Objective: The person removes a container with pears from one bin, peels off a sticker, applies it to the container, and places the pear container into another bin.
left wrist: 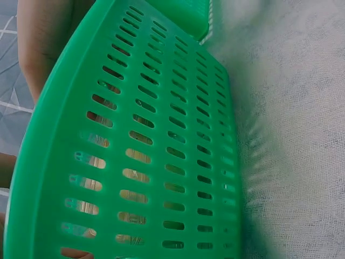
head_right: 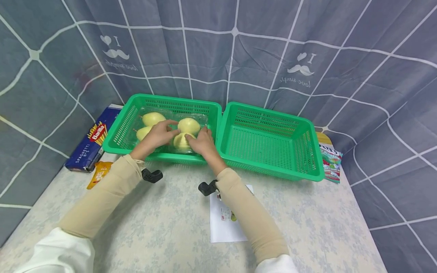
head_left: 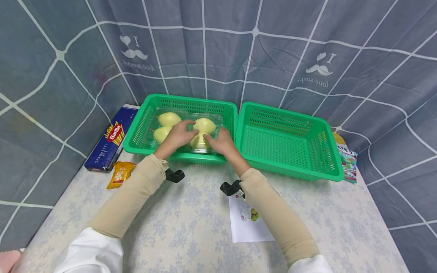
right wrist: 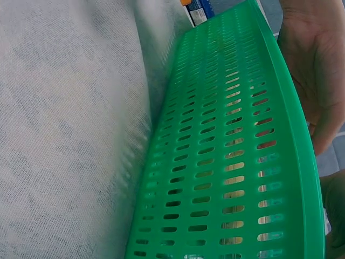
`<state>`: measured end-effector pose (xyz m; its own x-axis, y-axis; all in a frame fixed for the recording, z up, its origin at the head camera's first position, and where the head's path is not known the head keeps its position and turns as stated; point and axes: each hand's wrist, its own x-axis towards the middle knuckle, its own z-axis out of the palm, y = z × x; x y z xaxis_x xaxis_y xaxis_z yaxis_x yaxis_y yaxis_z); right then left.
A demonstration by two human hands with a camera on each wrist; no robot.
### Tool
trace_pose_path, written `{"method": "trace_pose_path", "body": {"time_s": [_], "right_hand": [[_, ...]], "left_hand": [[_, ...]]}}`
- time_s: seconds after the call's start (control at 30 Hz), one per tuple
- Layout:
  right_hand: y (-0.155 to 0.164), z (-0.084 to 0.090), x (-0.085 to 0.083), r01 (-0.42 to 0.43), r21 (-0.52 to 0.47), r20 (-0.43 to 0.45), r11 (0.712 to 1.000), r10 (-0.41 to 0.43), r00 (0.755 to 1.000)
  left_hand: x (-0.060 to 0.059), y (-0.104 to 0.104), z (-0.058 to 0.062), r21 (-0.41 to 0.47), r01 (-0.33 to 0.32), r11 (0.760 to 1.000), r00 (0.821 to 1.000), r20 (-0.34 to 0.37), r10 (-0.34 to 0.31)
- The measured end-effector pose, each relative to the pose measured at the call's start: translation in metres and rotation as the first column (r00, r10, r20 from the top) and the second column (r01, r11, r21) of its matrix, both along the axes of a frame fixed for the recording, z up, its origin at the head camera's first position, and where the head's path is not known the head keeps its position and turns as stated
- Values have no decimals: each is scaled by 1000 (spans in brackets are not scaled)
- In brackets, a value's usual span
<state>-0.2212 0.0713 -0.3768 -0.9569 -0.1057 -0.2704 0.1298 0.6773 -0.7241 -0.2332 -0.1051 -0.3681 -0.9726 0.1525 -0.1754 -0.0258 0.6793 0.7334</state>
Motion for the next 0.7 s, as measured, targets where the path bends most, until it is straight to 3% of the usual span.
{"method": "trace_pose_path", "body": {"time_s": [0.23, 0.7], "right_hand": [[0, 1, -1, 13, -2, 23, 1000, -13, 1000], [0, -1, -5, 28, -35, 27, 999, -27, 999]], "left_hand": [[-1, 6, 2, -50, 32, 998, 999, 8, -32], [-2, 13, 1, -41, 59, 997, 996, 76, -56]]}}
